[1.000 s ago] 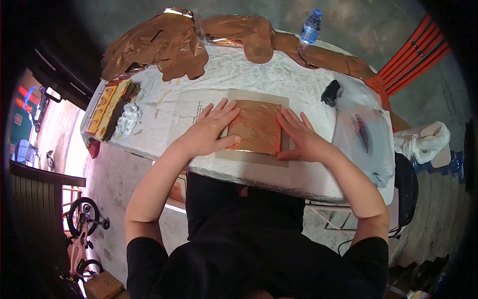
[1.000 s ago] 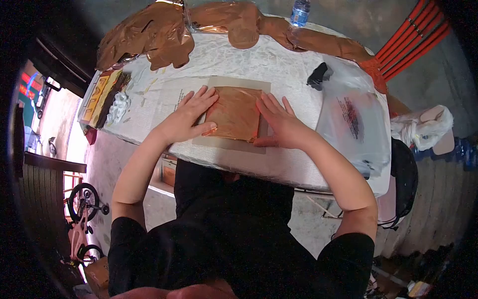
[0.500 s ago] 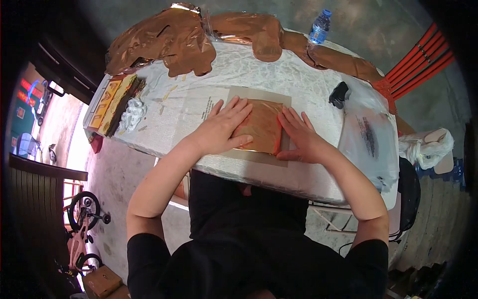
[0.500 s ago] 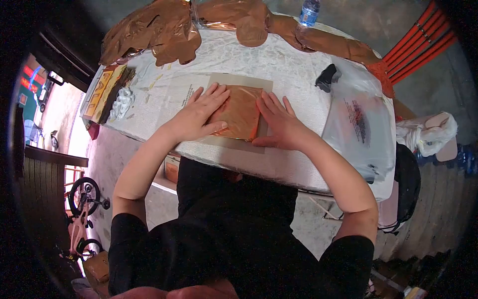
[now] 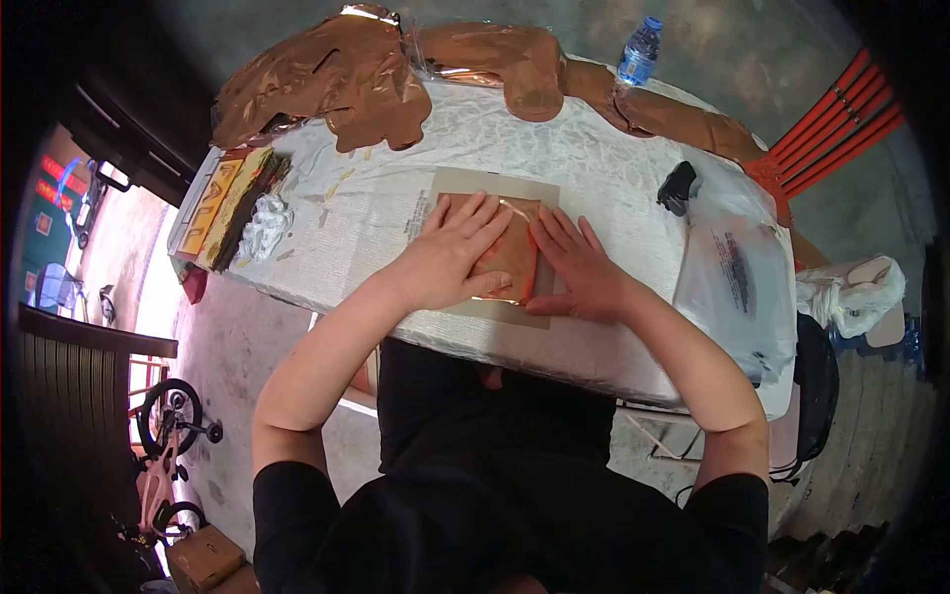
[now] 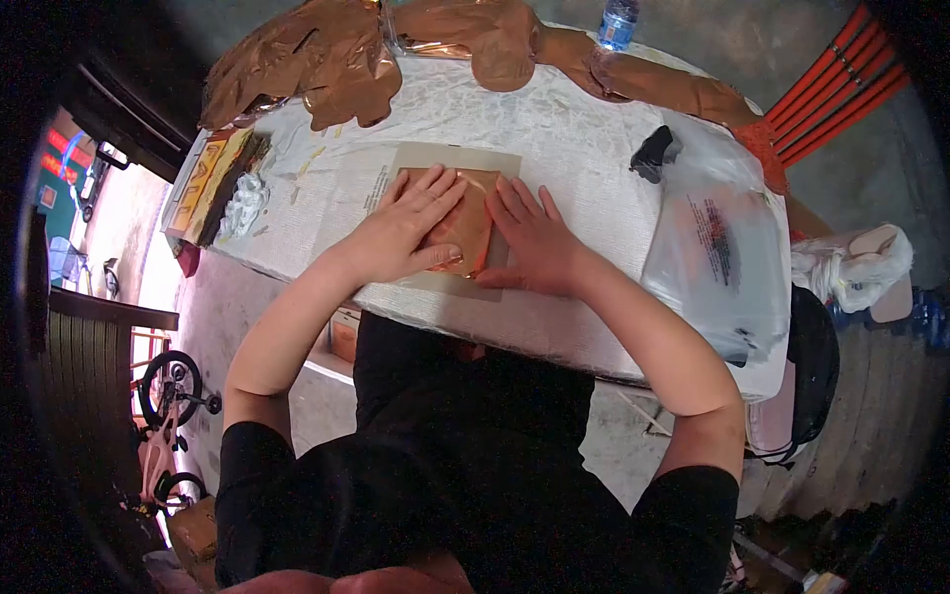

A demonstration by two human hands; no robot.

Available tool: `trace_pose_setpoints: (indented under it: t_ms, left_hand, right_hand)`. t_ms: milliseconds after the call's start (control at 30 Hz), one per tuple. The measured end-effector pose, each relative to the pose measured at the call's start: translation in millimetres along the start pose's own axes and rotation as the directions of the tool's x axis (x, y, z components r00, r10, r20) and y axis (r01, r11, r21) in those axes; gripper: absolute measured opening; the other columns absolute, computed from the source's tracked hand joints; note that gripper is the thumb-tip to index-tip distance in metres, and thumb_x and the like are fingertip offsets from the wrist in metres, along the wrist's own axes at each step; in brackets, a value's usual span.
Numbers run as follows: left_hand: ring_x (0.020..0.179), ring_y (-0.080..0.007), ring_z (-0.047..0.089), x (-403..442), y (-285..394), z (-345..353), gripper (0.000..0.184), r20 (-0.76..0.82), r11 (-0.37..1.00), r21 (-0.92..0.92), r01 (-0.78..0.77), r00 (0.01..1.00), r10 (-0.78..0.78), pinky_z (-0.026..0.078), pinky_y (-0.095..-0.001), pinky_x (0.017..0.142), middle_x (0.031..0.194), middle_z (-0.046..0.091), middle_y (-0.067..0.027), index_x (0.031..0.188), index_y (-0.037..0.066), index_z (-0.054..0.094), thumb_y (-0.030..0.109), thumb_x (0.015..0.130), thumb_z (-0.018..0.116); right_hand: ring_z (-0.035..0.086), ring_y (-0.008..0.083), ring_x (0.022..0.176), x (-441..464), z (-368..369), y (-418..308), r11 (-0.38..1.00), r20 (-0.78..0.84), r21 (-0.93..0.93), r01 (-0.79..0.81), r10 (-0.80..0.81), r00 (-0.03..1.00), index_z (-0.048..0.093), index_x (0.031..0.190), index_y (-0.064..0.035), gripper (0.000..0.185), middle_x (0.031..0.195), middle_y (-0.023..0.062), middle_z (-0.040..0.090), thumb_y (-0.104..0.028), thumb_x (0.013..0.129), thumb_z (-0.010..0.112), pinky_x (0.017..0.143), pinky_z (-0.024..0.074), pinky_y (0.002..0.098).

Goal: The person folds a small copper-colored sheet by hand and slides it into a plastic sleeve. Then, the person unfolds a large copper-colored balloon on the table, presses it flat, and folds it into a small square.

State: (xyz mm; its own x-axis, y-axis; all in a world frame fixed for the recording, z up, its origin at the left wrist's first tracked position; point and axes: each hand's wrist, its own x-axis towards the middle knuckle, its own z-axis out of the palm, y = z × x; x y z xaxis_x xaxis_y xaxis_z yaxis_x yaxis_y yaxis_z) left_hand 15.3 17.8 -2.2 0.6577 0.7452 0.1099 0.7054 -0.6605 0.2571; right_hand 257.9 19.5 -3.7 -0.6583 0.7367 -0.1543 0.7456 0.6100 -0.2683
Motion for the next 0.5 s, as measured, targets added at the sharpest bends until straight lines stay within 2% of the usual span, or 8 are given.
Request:
trace_pose_setpoints:
  t_ms: [300, 367, 467, 500]
  left_hand:
    - [0.143, -0.0325, 0.017, 0, 3, 1, 0.078, 0.010, 0.999, 0.034, 0.004, 1.000, -0.004, 0.011, -0.0539, 0.114, 0.149, 0.028, -0.0197, 0.148, 0.005, 0.019, 0.051, 0.091, 0.047]
    - [0.143, -0.0323, 0.017, -1, 1, 1, 0.078, 0.006, 0.999, 0.034, 0.005, 1.000, -0.005, 0.011, -0.0536, 0.114, 0.150, 0.028, -0.0191, 0.149, 0.006, 0.017, 0.051, 0.092, 0.046]
    - [0.141, -0.0332, 0.021, -5, -3, -2, 0.074, -0.061, 0.998, -0.063, -0.019, 0.998, 0.016, 0.014, -0.0533, 0.113, 0.148, 0.032, -0.0185, 0.146, 0.006, 0.025, 0.048, 0.091, 0.050]
    - [0.140, -0.0338, 0.024, -6, -2, -7, 0.071, -0.110, 0.996, -0.085, 0.017, 0.994, -0.026, 0.016, -0.0534, 0.113, 0.146, 0.034, -0.0187, 0.144, 0.006, 0.031, 0.047, 0.090, 0.052]
  right_hand:
    - [0.005, 0.0371, 0.144, 26, 8, -26, 0.998, -0.042, 0.049, 0.029, -0.027, 0.999, 0.013, 0.146, 0.0049, 0.108, 0.153, 0.0258, 0.009, -0.063, 0.078, 0.060, 0.115, 0.0058, 0.0493]
    - [0.007, 0.0389, 0.143, 31, 13, -27, 0.998, -0.082, 0.021, 0.058, -0.056, 0.995, 0.016, 0.144, 0.0075, 0.107, 0.151, 0.0278, 0.014, -0.064, 0.077, 0.059, 0.115, 0.0077, 0.0526]
    - [0.007, 0.0375, 0.143, 30, 10, -31, 0.998, -0.086, 0.053, 0.029, -0.024, 0.996, 0.013, 0.146, 0.0048, 0.105, 0.153, 0.0262, 0.010, -0.061, 0.079, 0.060, 0.116, 0.0067, 0.0487]
    - [0.007, 0.0375, 0.143, 29, 8, -31, 0.998, -0.088, 0.053, 0.030, -0.025, 0.996, 0.013, 0.146, 0.0048, 0.105, 0.153, 0.0262, 0.010, -0.061, 0.079, 0.060, 0.116, 0.0067, 0.0487]
